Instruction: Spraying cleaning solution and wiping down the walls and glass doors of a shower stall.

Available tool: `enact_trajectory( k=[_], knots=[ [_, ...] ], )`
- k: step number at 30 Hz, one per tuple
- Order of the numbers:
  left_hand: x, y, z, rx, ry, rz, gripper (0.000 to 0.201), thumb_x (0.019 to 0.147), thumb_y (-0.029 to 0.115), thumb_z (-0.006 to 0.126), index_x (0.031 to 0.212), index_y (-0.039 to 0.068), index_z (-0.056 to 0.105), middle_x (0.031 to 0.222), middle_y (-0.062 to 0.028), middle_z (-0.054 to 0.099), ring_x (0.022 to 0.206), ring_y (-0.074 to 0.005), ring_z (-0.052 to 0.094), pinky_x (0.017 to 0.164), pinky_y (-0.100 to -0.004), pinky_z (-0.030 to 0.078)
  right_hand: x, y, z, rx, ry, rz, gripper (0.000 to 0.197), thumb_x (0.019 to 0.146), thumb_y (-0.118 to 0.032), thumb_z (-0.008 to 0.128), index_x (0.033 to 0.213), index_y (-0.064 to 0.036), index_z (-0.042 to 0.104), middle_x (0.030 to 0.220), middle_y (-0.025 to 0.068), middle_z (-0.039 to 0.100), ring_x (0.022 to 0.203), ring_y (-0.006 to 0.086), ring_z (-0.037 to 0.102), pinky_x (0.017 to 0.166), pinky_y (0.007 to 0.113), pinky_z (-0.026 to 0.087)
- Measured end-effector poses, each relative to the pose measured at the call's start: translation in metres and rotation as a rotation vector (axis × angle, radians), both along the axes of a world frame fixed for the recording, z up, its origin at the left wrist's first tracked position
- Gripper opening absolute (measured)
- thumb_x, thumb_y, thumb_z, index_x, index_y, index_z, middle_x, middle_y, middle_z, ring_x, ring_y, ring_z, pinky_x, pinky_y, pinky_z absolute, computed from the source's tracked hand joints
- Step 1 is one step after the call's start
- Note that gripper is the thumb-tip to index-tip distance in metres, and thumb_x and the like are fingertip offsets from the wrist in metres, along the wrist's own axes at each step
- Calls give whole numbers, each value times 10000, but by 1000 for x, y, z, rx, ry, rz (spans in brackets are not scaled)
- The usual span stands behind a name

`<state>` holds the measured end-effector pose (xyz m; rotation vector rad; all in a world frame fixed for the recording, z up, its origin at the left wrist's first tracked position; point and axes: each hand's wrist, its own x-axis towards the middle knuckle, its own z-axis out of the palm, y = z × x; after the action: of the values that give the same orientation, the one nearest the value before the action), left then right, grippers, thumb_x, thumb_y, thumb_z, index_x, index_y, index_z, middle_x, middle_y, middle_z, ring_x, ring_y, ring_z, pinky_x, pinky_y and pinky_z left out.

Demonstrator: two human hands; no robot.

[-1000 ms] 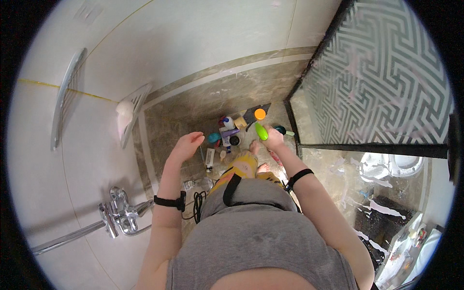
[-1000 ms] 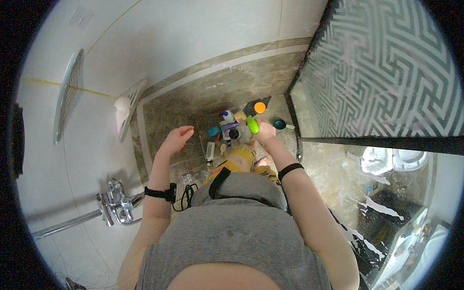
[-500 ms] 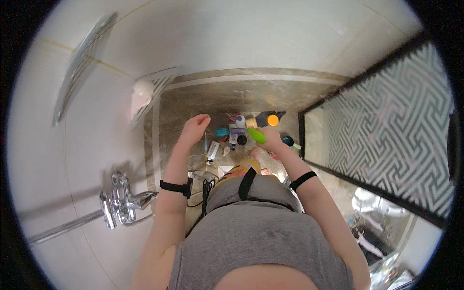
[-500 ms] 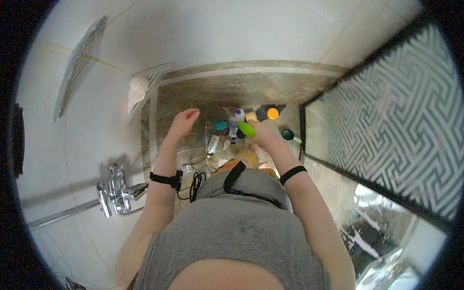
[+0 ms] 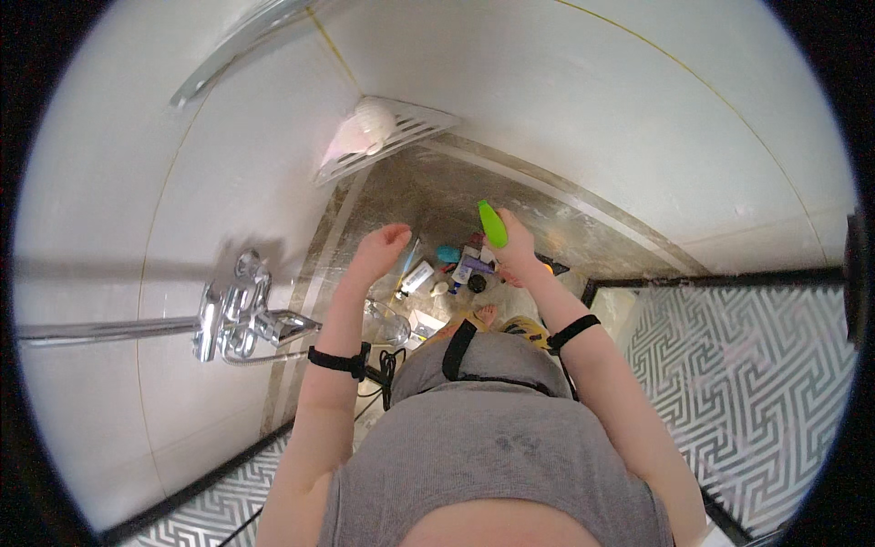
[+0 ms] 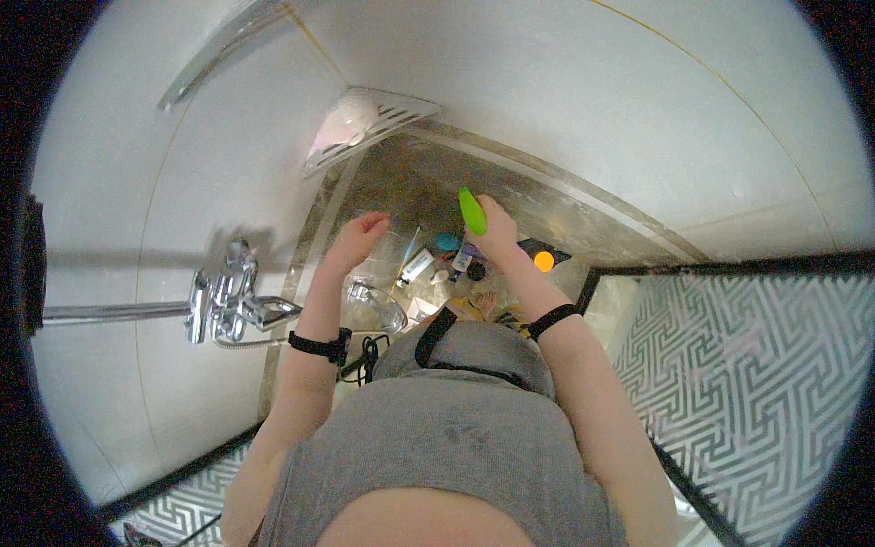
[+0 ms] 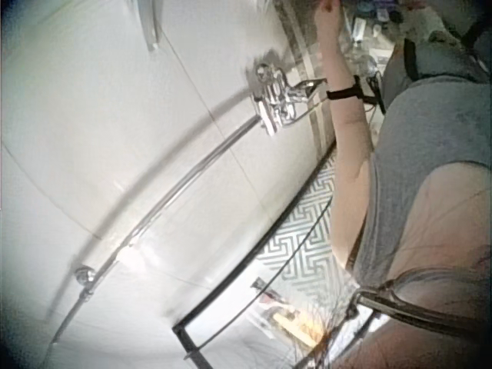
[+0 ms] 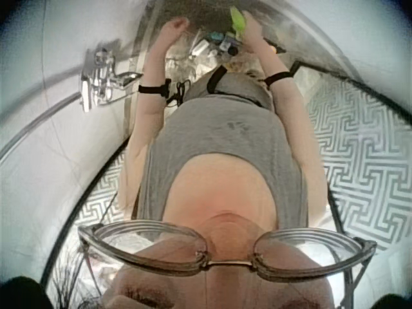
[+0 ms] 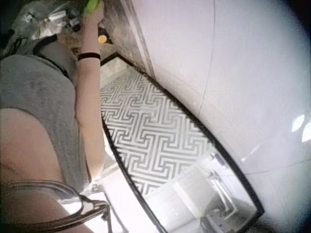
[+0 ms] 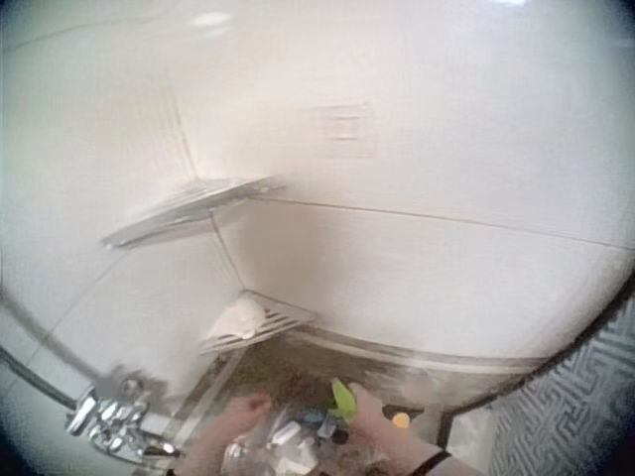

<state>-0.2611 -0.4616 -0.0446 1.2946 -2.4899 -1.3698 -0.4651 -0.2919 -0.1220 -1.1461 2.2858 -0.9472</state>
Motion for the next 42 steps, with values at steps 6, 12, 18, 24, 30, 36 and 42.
enact_trajectory(
  k=[6,12,18,24,30,36,42],
  knots=[
    [43,17,8,43,-60,128,406,859,337,545,1141,48,583,1058,-147,629,997,-242,597,852,-316,451,-35,-9,-30,328,105,211,425,710,-268,634,1092,-104,540,985,148,617,922,340,587,753,435,475],
    [108,52,-25,59,-44,307,445,857,363,541,1155,33,567,1041,-162,634,976,-256,608,838,-331,456,-42,-16,-46,354,150,256,518,675,-293,660,1141,-94,548,1029,162,613,947,330,585,791,411,474],
    [139,100,-21,200,-86,457,415,895,295,527,1180,-7,534,1090,-113,619,977,-171,573,842,-292,439,3,-57,-34,201,13,658,615,667,-290,693,1230,-141,496,1116,139,586,1030,300,558,853,385,455],
    [160,149,-11,248,-92,675,434,890,299,531,1188,-16,524,1149,-135,590,1060,-188,543,906,-291,406,68,-72,0,226,4,1208,480,705,-247,672,1141,-129,511,1120,100,555,1059,269,525,873,375,435],
    [158,192,2,252,-182,813,459,883,330,518,1193,-8,524,1145,-151,591,1069,-223,551,909,-298,413,116,-58,-16,-4,-10,1417,530,704,-315,655,1168,-116,494,1116,107,566,1045,274,541,860,381,449],
    [190,222,-8,246,-288,817,468,871,385,471,1162,29,557,1155,-172,574,1088,-313,532,933,-358,404,163,-56,2,-131,19,1543,456,717,-280,655,1110,-97,513,963,116,619,876,285,615,740,400,495],
    [230,270,-28,211,-283,968,482,861,408,518,1181,50,557,1150,-143,591,1071,-256,559,913,-323,424,212,-53,24,65,33,1674,339,768,-241,594,1054,-78,515,990,144,607,914,330,592,751,427,466]
  ],
)
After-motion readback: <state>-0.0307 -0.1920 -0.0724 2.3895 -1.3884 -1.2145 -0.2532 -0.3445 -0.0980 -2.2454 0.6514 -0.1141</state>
